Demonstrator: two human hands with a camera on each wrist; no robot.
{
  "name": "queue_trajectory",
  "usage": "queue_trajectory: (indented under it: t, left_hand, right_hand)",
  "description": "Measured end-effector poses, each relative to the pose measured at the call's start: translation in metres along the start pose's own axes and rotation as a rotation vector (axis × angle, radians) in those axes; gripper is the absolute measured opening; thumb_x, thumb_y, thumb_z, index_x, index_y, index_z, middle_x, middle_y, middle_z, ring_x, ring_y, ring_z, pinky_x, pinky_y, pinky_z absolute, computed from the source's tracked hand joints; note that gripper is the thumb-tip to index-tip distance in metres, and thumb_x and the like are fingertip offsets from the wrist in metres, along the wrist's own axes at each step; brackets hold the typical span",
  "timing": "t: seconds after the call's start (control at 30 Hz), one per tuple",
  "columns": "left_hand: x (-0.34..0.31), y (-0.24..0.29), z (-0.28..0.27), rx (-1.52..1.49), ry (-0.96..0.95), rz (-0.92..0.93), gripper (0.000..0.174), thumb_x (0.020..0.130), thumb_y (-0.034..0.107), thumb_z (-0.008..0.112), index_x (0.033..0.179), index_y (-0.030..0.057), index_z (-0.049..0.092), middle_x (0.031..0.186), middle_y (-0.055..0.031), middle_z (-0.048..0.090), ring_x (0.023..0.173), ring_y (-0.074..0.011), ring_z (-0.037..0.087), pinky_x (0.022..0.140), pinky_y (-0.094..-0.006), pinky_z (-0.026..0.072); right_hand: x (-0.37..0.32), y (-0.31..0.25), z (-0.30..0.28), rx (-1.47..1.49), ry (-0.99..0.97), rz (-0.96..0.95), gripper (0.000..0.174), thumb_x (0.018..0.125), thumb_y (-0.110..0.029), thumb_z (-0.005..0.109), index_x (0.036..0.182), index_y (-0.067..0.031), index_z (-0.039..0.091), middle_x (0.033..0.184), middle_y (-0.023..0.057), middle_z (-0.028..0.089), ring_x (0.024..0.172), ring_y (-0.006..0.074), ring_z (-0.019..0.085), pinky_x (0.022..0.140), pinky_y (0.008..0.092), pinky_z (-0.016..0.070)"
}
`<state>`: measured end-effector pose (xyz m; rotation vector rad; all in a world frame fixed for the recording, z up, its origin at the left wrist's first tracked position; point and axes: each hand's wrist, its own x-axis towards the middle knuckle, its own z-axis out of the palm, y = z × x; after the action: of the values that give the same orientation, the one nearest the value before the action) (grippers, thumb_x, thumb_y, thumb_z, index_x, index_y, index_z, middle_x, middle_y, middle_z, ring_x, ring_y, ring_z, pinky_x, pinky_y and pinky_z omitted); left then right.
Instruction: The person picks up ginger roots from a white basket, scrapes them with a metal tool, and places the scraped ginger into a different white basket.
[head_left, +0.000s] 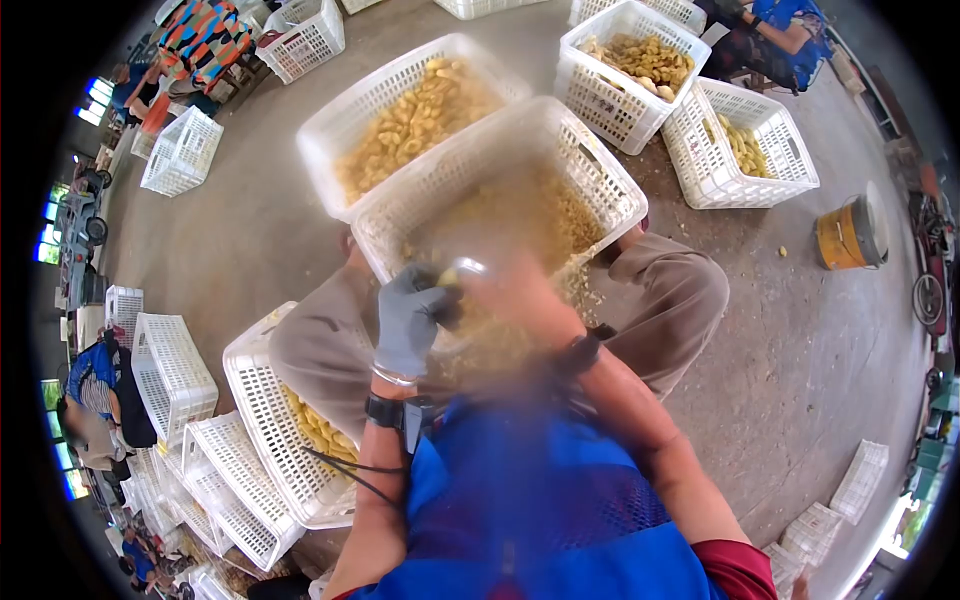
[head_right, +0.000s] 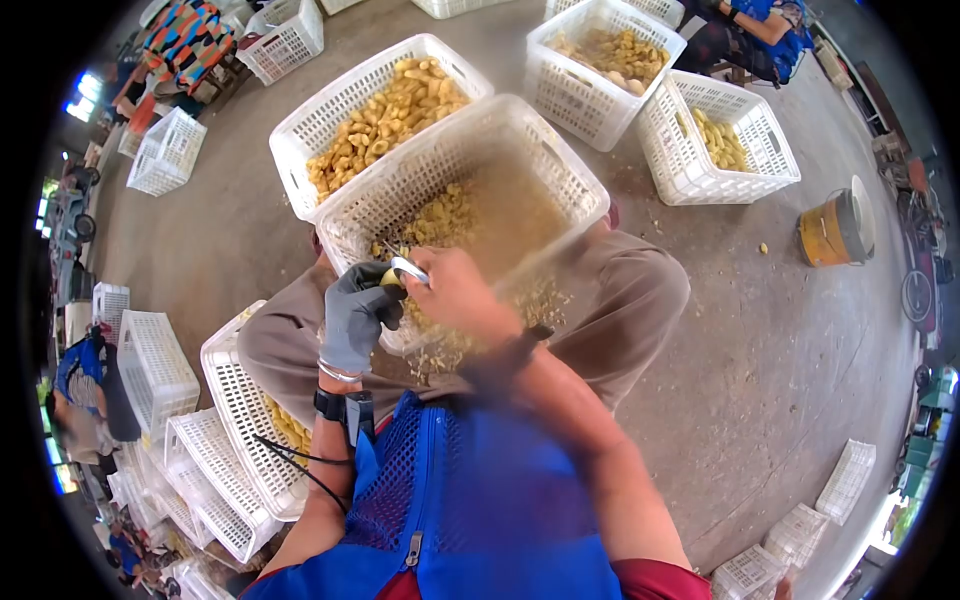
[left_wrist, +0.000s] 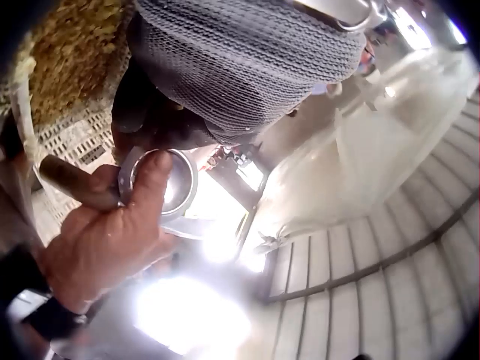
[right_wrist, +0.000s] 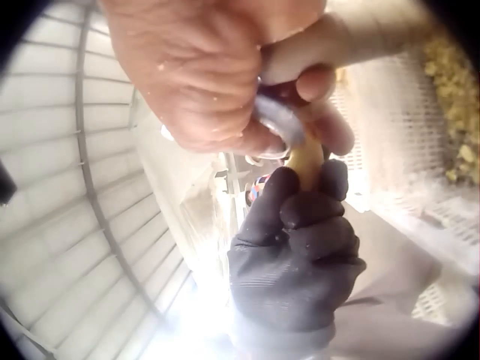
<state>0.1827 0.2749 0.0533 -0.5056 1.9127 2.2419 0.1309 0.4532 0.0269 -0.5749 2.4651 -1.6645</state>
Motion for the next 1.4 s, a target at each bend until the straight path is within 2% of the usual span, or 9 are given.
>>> queue_trajectory:
  t: [0.1,0.23,0.33,0.4,0.5,0.67,0.9,1.2,1.4]
  left_hand:
    - [-0.009,0.009,0.002,-0.131,-0.042,0.005,0.036,0.085,0.000,0.070,0.120,-0.0060,0.066,0.086,-0.0125,0.071,0.055,-0.0143,0.061,0.050,-0.0275,0.0487]
    - [-0.005,0.007,-0.013,-0.167,-0.060,0.124,0.043,0.084,-0.002,0.071,0.127,-0.0049,0.064,0.099,-0.0124,0.073,0.070,-0.0185,0.068,0.063,-0.0288,0.0569]
    - [0.007,-0.004,-0.019,-0.248,-0.108,0.173,0.048,0.085,-0.003,0.071,0.131,-0.0045,0.062,0.115,-0.0131,0.072,0.093,-0.0212,0.073,0.081,-0.0325,0.0616]
    - [0.008,-0.010,-0.014,-0.288,-0.105,0.184,0.046,0.087,-0.002,0.071,0.132,-0.0043,0.062,0.119,-0.0136,0.072,0.098,-0.0209,0.072,0.084,-0.0333,0.0616]
    - [0.010,-0.020,-0.005,-0.284,-0.096,0.234,0.041,0.092,-0.002,0.069,0.132,-0.0039,0.062,0.121,-0.0137,0.071,0.104,-0.0217,0.072,0.087,-0.0341,0.0614]
    - [0.006,-0.015,-0.002,-0.186,-0.076,0.209,0.037,0.095,0.000,0.068,0.131,-0.0034,0.062,0.118,-0.0122,0.072,0.101,-0.0197,0.071,0.086,-0.0332,0.0608]
    - [0.004,-0.017,-0.004,-0.169,-0.121,0.043,0.034,0.094,0.005,0.072,0.126,-0.0047,0.065,0.102,-0.0095,0.074,0.078,-0.0157,0.071,0.069,-0.0286,0.0596]
    - [-0.002,-0.011,0.002,-0.044,-0.080,0.153,0.032,0.092,0.006,0.074,0.120,-0.0063,0.066,0.095,-0.0111,0.074,0.069,-0.0168,0.069,0.062,-0.0282,0.0572]
    - [-0.011,-0.016,0.007,-0.326,-0.161,0.227,0.032,0.092,0.009,0.075,0.119,-0.0070,0.067,0.098,-0.0152,0.074,0.066,-0.0176,0.067,0.058,-0.0280,0.0535]
  right_hand:
    - [0.002,0.045,-0.003,-0.079,0.069,0.126,0.017,0.090,-0.014,0.070,0.105,-0.0050,0.072,0.078,0.0161,0.070,0.071,0.0240,0.068,0.064,0.0428,0.0499]
    - [0.001,-0.022,-0.041,0.309,0.093,0.660,0.020,0.090,-0.018,0.072,0.104,-0.0035,0.073,0.082,0.0136,0.073,0.075,0.0226,0.070,0.065,0.0415,0.0507]
    - [0.004,0.006,-0.033,0.077,0.092,0.331,0.024,0.091,-0.023,0.074,0.103,-0.0026,0.075,0.082,0.0088,0.073,0.074,0.0190,0.068,0.066,0.0384,0.0510]
    - [0.005,0.006,-0.030,0.141,0.058,0.294,0.050,0.091,-0.017,0.075,0.132,0.0040,0.057,0.092,0.0071,0.074,0.082,0.0133,0.068,0.073,0.0318,0.0554]
    - [0.008,0.007,-0.019,0.346,0.013,0.257,0.080,0.089,-0.013,0.078,0.152,0.0088,0.034,0.103,0.0067,0.074,0.090,0.0113,0.068,0.081,0.0286,0.0575]
    - [0.001,0.009,-0.010,0.456,0.075,0.225,0.020,0.092,-0.024,0.075,0.097,-0.0046,0.079,0.071,-0.0029,0.065,0.060,0.0067,0.053,0.054,0.0287,0.0403]
    - [-0.004,0.002,-0.011,0.503,0.083,0.265,0.020,0.092,-0.024,0.075,0.097,-0.0048,0.079,0.071,-0.0029,0.065,0.058,0.0059,0.051,0.051,0.0270,0.0380]
    - [-0.007,-0.013,-0.015,0.383,0.064,0.202,0.018,0.092,-0.016,0.073,0.098,0.0007,0.075,0.077,0.0002,0.068,0.071,0.0071,0.059,0.060,0.0283,0.0471]
    - [0.007,0.016,-0.001,0.280,0.059,0.137,0.011,0.091,-0.010,0.069,0.093,-0.0002,0.073,0.073,0.0055,0.068,0.062,0.0114,0.060,0.053,0.0301,0.0463]
